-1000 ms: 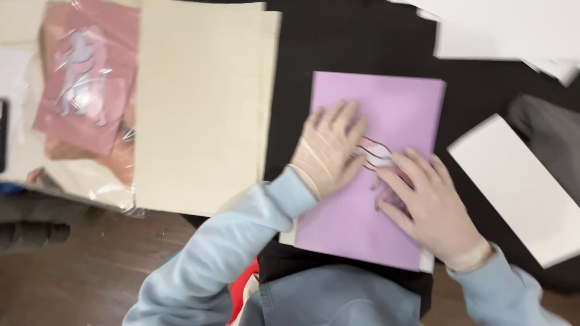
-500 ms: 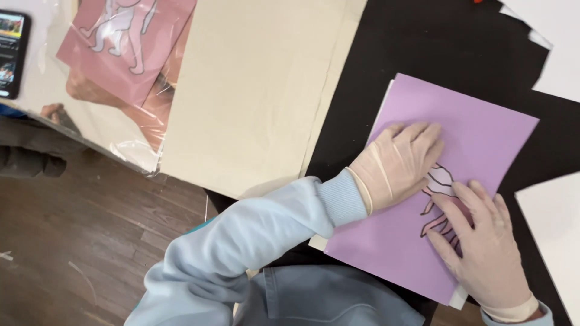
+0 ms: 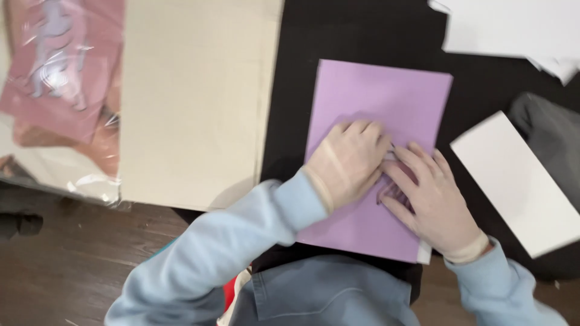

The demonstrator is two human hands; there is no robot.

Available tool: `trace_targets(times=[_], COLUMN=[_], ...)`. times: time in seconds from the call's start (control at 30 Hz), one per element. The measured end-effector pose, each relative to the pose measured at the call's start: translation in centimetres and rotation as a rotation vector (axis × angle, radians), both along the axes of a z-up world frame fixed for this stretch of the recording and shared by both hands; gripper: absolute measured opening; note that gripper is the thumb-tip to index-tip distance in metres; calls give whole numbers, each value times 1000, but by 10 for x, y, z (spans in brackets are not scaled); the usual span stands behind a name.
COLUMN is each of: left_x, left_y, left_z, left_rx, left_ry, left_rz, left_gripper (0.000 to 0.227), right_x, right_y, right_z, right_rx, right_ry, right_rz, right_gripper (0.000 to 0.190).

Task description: The recorder is preparing and mounting a graphic art print onto a backing board using adhesive materials and clamps.

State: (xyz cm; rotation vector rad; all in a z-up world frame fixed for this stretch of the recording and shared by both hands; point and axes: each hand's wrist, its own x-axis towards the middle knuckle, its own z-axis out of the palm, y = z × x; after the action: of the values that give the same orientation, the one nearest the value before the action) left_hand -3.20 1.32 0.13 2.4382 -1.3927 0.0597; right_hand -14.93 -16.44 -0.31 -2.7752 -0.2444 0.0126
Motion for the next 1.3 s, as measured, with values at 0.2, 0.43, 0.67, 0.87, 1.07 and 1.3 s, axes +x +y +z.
trace_targets(times=[0.2,0.43,0.67,0.87,1.07,1.3], left_x=[-31,-28,-24,-21,-12,1], left_y=[20,27,27,27,14,-6], left_z=[8,5,2,-9,-30,-31], left_rx=[6,-73,-45,-102,52,345], left_ry=[59,62,62,41,-76,-18], left_rz=[-116,-168,-177,-206,-186,-211], left_gripper=[41,45,42,35,19,15], right_x=[-7,-7,-77,-115,-155,-128], right_y=[-3,-16,-84,-110,-185,-104], right_z=[3,11,37,18,-38,0], right_rx=[28,127,-142,-330,8,9], right_ry=[-31,-74,-213,-58,-50,156], right_rz=[22,44,-249,-426,-431,64], right_gripper=[57,62,59,71,65,69])
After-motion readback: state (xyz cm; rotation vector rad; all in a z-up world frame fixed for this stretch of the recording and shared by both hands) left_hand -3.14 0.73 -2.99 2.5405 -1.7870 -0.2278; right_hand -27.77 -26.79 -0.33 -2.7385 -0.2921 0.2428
